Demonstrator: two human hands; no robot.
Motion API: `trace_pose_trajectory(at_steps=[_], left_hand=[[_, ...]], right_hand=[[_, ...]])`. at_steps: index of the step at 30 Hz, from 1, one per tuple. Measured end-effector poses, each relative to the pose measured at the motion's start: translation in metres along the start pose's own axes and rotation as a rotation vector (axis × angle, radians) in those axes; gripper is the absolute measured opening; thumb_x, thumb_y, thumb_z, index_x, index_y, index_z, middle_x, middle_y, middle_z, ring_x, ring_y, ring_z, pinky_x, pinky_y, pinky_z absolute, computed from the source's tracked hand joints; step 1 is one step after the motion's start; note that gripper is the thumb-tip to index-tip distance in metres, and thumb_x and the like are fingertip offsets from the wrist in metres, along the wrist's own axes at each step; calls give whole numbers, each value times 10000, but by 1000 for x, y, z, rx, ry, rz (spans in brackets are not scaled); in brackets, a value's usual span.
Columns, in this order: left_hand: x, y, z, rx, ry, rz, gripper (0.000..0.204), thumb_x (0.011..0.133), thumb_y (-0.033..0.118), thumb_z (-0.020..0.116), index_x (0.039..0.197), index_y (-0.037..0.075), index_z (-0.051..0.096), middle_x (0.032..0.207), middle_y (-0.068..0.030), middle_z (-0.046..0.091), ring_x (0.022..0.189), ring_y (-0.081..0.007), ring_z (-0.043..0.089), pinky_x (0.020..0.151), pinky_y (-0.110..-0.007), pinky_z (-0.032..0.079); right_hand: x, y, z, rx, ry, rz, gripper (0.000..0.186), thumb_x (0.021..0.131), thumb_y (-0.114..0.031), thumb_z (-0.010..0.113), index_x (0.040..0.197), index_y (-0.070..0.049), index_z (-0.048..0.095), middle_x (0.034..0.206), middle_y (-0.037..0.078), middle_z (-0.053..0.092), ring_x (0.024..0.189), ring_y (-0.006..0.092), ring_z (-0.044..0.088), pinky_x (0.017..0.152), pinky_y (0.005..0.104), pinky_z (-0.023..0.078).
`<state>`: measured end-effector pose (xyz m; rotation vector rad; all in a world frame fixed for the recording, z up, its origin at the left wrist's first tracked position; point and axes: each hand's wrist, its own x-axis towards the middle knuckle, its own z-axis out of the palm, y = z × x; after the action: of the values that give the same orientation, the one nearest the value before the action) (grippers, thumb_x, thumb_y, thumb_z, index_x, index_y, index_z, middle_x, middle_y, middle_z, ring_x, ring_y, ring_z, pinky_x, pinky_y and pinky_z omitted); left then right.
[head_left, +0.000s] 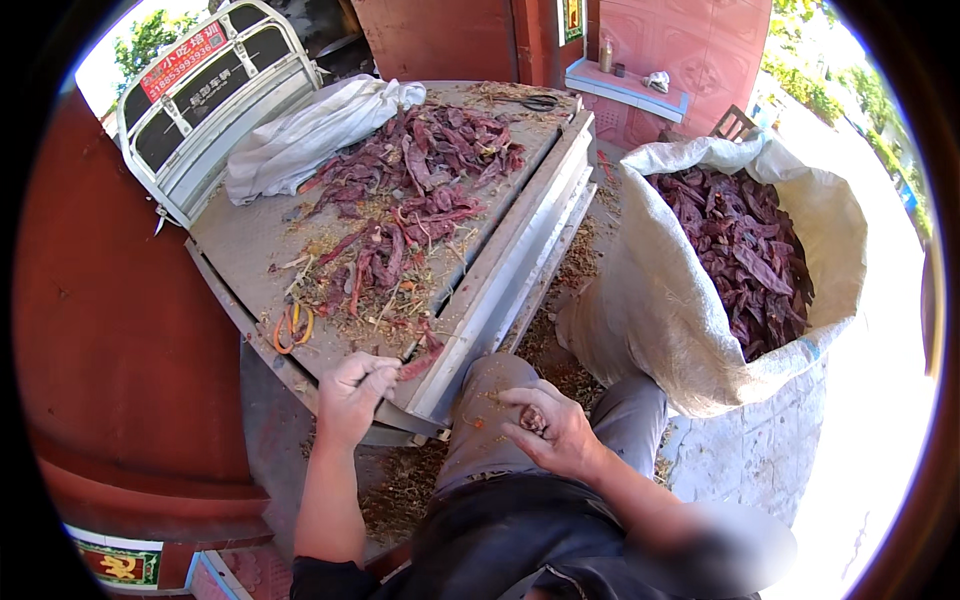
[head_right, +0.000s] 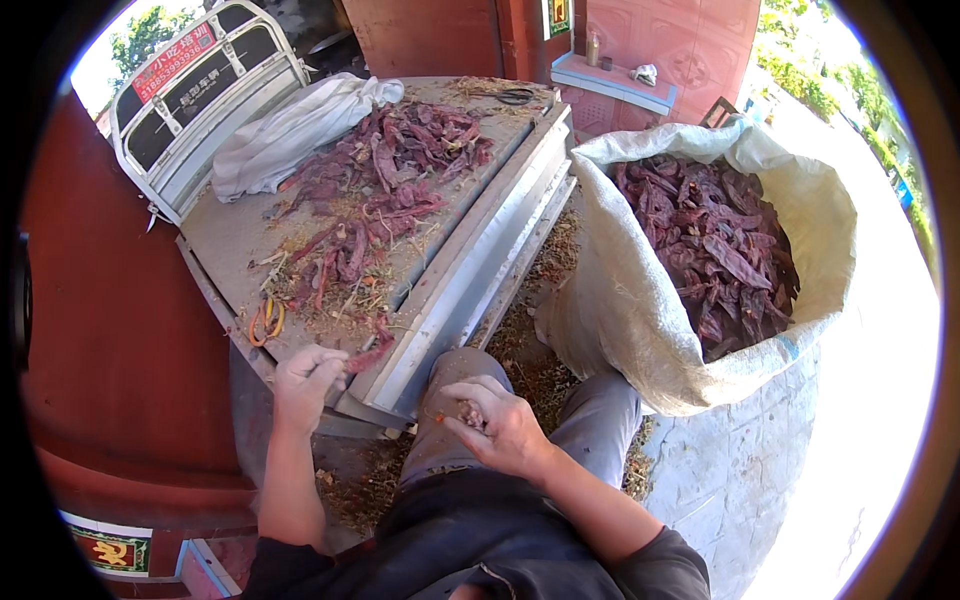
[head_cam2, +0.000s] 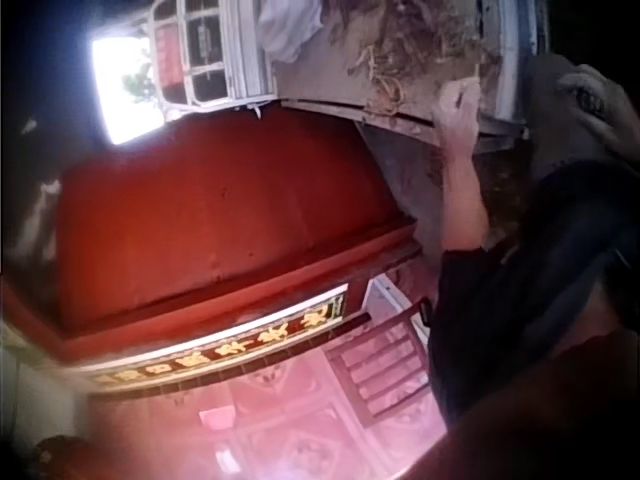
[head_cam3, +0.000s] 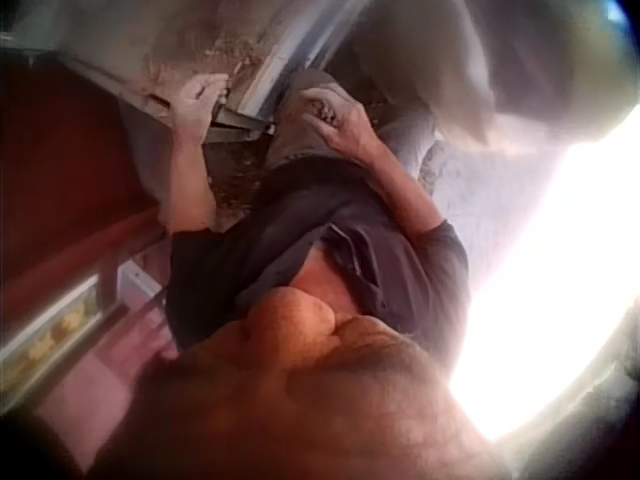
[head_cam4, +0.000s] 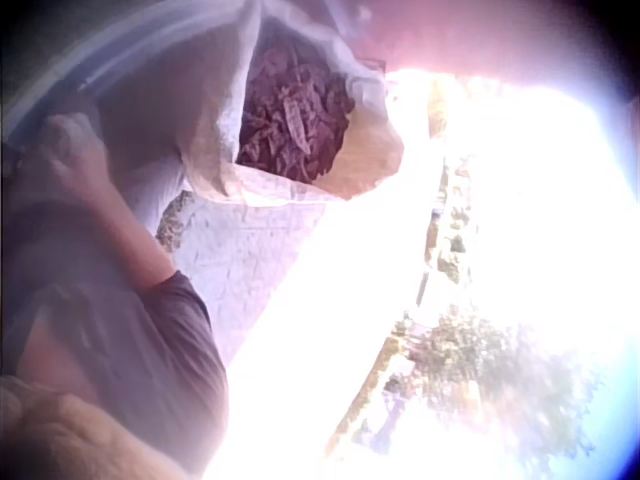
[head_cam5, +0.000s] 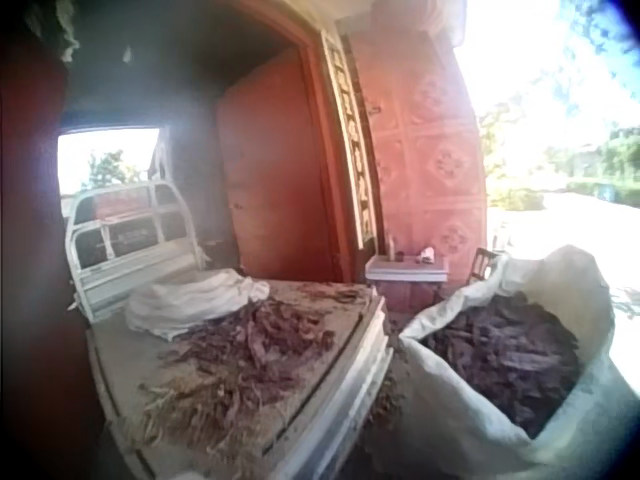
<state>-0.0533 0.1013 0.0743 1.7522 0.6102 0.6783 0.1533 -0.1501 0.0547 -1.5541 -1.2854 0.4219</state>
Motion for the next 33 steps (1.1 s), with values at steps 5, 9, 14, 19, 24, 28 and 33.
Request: trace_pose_trajectory(at_steps=[5,9,14,19,24,28,33], left_hand=[[-17,7,65,-19,-274,26,145,976,70,745,1056,-47,776,903,-61,722,757,-110,666,679,-263,536],[-23,3,88,-86,-354,42,103,949,9,741,1029,-44,775,920,-84,734,772,-131,683,700,-273,547],[-20,0,98,-47,-404,240,112,918,-19,755,1026,-32,778,921,-95,728,800,-145,692,705,-279,541],[-25,6,106,-27,-363,204,74,925,43,780,977,-6,760,905,-92,724,844,-178,700,755,-312,546],[-30,7,123,102,-196,371,90,950,73,760,941,11,696,862,-120,692,794,-256,695,719,-358,546],[-27,9,140,286,-45,596,92,966,69,734,942,18,661,834,-142,665,742,-322,672,664,-401,537],[-18,18,145,259,-81,457,159,1014,136,696,932,7,653,805,-127,667,707,-256,650,657,-374,509]], right_hand=[[15,-11,-4,-41,-88,-97,447,918,-170,795,1321,-74,628,1255,163,684,1052,336,714,886,418,586],[7,-5,-6,-20,-221,61,354,947,-237,769,1223,-58,638,1082,195,721,1018,407,707,875,453,567],[2,-1,-11,112,-198,102,245,954,-212,767,1105,-38,683,972,162,724,906,363,709,810,415,565],[-2,9,-8,354,-165,126,174,994,-195,754,1041,-37,696,821,71,688,713,185,650,679,330,522],[-11,12,9,752,-81,393,157,1031,-211,716,961,-72,701,771,-10,664,634,78,576,580,251,458],[-16,12,22,1083,42,529,211,1039,-282,704,919,-109,693,753,-13,660,592,62,561,496,233,401],[-10,21,13,1082,3,481,237,1031,-309,709,922,-99,689,751,-6,664,596,80,572,508,242,419]])
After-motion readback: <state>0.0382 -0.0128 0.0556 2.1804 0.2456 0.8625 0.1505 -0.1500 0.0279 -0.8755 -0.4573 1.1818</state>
